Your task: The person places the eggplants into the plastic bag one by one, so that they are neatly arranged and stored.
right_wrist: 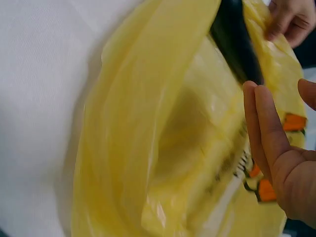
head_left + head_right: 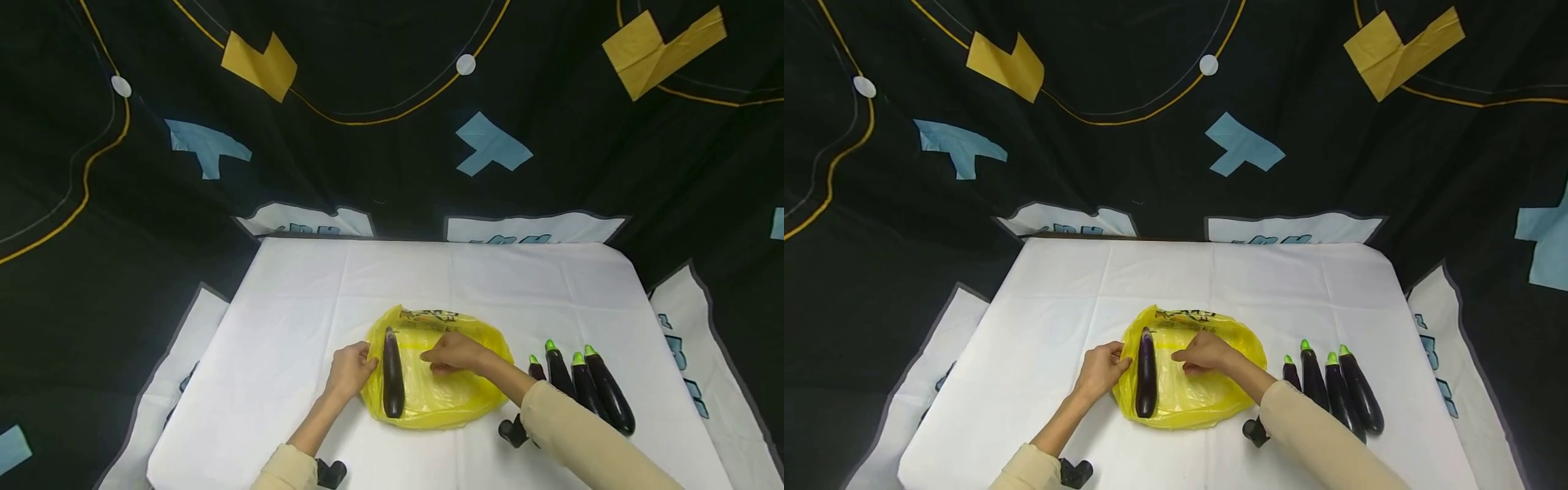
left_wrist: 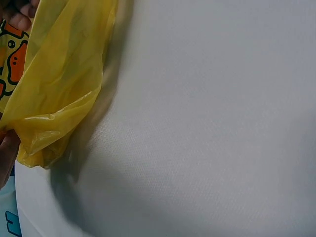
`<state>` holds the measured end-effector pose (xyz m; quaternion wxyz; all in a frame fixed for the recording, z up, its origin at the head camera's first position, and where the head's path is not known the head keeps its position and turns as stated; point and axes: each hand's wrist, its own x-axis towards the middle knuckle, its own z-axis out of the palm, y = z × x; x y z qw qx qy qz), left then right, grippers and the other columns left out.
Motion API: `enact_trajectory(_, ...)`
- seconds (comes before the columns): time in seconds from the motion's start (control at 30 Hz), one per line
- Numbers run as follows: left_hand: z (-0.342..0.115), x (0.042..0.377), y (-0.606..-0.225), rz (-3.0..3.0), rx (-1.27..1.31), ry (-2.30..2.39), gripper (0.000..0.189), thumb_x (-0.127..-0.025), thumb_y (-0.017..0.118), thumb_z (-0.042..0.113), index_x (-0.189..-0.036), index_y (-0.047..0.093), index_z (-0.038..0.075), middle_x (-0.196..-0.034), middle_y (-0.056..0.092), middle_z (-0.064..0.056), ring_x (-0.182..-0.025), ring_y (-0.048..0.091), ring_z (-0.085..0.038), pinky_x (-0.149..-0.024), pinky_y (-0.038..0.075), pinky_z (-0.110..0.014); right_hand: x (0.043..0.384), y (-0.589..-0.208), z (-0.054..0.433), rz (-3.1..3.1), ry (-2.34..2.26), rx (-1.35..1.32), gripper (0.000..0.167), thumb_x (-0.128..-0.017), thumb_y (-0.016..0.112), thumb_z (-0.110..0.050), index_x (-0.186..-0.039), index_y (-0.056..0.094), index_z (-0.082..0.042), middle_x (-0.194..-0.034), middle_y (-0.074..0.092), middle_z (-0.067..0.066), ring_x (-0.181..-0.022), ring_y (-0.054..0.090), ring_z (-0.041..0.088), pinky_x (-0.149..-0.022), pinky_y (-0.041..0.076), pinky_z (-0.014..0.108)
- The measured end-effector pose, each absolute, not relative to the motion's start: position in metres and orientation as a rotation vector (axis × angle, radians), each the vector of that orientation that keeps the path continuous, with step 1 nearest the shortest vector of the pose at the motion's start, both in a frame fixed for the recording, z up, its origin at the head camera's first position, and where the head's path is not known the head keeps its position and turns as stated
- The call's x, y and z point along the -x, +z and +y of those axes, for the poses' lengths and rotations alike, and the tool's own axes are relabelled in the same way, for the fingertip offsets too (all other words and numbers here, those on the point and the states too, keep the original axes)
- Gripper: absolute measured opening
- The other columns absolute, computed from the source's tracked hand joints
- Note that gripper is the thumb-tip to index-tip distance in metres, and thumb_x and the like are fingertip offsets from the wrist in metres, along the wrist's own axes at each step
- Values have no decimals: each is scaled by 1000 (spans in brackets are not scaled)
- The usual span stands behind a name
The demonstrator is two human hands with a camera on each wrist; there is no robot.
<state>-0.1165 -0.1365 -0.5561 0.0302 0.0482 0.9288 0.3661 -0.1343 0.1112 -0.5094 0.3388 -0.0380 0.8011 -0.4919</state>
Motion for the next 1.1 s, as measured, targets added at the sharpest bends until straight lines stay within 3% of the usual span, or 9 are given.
enact_trajectory(0.07, -136, 117, -557, 2857, -136, 1130, 14, -82, 70, 7, -94, 68, 1, -78, 67, -5, -63, 61, -10, -55, 50, -22, 134, -505, 121, 2073, -1294, 134, 40, -89, 65, -26, -57, 51, -7, -51, 46, 1, -46, 46, 8, -63, 52, 32)
enact_trajectory(0.13, -136, 117, -558, 2854, -132, 1129, 13, -82, 70, 7, -93, 69, 2, -78, 67, -5, -63, 61, -9, -54, 50, -22, 131, -500, 134, 2051, -1335, 161, 34, -90, 65, -25, -65, 54, -6, -60, 52, 1, -54, 53, 9, -69, 53, 34)
enact_trajectory(0.23, -136, 116, -558, 2851, -137, 1127, 12, -82, 70, 7, -93, 69, 2, -78, 67, -5, -64, 61, -9, -55, 50, -22, 124, -492, 154, 2048, -1384, 158, 27, -90, 65, -27, -86, 61, 0, -80, 60, 5, -73, 63, 16, -78, 53, 37)
enact_trajectory(0.33, -137, 116, -558, 2842, -132, 1133, 13, -82, 70, 8, -94, 69, 2, -78, 67, -5, -64, 60, -9, -55, 49, -22, 112, -485, 174, 2075, -1429, 143, 35, -91, 64, -28, -107, 59, 2, -97, 62, 10, -93, 64, 25, -86, 50, 41)
enact_trajectory(0.63, -141, 120, -556, 2846, -133, 1132, 12, -82, 69, 7, -93, 68, 2, -79, 67, -6, -63, 59, -10, -55, 49, -22, 68, -476, 235, 2161, -1537, -64, 52, -91, 63, -33, -122, 51, 7, -109, 64, 18, -103, 63, 30, -86, 50, 40)
enact_trajectory(0.87, -140, 120, -557, 2851, -131, 1113, 13, -83, 69, 8, -94, 68, 2, -76, 66, -4, -59, 55, -8, -52, 47, -21, 39, -485, 290, 2582, -1271, -269, 55, -90, 60, -44, -124, 54, -1, -110, 65, 14, -98, 63, 27, -78, 52, 35)
enact_trajectory(1.1, -140, 117, -558, 2850, -110, 1114, 14, -82, 70, 8, -95, 68, 1, -77, 66, -4, -58, 55, -8, -51, 47, -22, 34, -513, 349, 2849, -858, -601, 64, -92, 57, -44, -124, 48, 11, -115, 57, 32, -104, 55, 46, -79, 45, 52)
